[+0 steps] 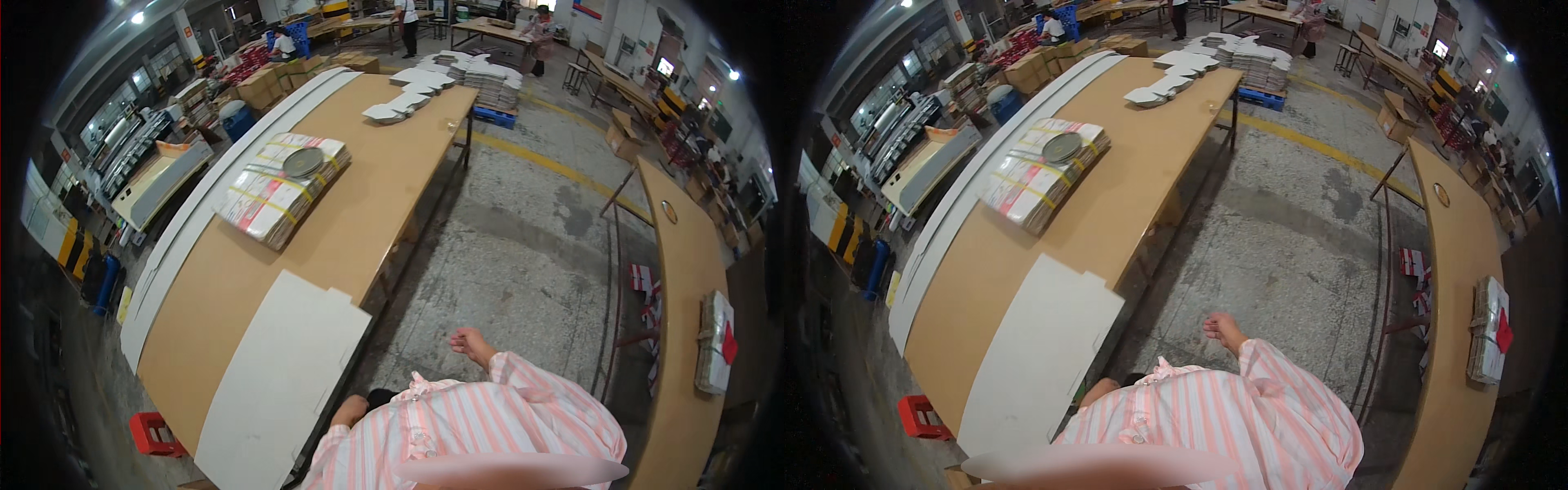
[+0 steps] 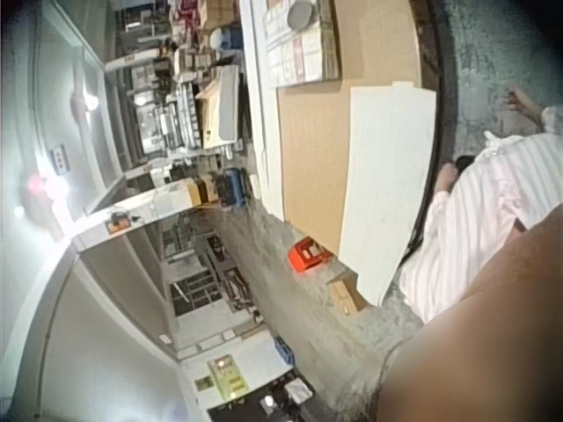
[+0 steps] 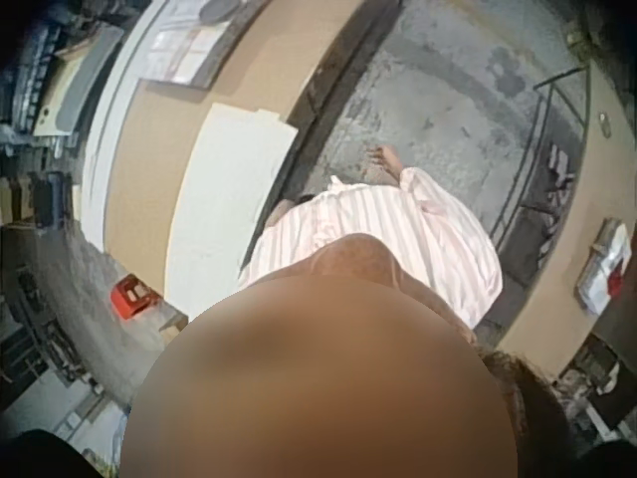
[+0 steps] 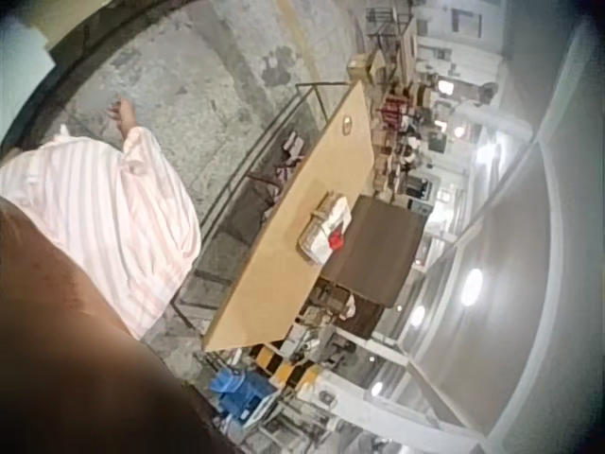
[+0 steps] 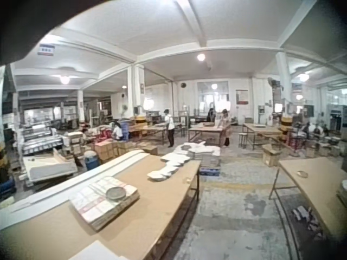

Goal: Manually organizing, counting, and stacking white paperboard sheets on a large work table.

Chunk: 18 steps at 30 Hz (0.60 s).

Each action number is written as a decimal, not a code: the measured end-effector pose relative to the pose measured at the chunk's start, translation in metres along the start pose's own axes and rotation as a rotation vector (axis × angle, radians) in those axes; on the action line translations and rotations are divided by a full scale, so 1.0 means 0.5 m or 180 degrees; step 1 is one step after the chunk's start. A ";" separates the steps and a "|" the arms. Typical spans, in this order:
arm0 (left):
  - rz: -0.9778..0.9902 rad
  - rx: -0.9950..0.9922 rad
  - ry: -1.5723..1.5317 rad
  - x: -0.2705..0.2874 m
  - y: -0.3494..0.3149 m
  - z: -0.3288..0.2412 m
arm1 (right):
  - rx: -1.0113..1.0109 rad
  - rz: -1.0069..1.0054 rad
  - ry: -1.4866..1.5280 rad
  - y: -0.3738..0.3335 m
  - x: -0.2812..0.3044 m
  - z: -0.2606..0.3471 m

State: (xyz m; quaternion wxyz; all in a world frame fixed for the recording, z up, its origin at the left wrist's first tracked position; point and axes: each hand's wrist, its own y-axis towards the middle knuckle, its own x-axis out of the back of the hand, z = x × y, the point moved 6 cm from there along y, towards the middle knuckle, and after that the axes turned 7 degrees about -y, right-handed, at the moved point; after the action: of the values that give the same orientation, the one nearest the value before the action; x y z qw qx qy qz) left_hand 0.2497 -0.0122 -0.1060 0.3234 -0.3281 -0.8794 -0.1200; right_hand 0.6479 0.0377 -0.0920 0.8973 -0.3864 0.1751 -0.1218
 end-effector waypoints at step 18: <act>0.0265 0.1437 -0.1950 0.160 1.093 -0.127 | -0.0647 -0.0910 0.0258 0.332 0.513 0.211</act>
State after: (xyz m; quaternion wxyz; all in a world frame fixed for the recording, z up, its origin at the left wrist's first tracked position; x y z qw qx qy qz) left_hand 0.5924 0.4141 -0.0066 0.1142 -0.3048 -0.9255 0.1936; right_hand 0.9379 0.1273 -0.2032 0.8194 -0.4908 0.1659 -0.2453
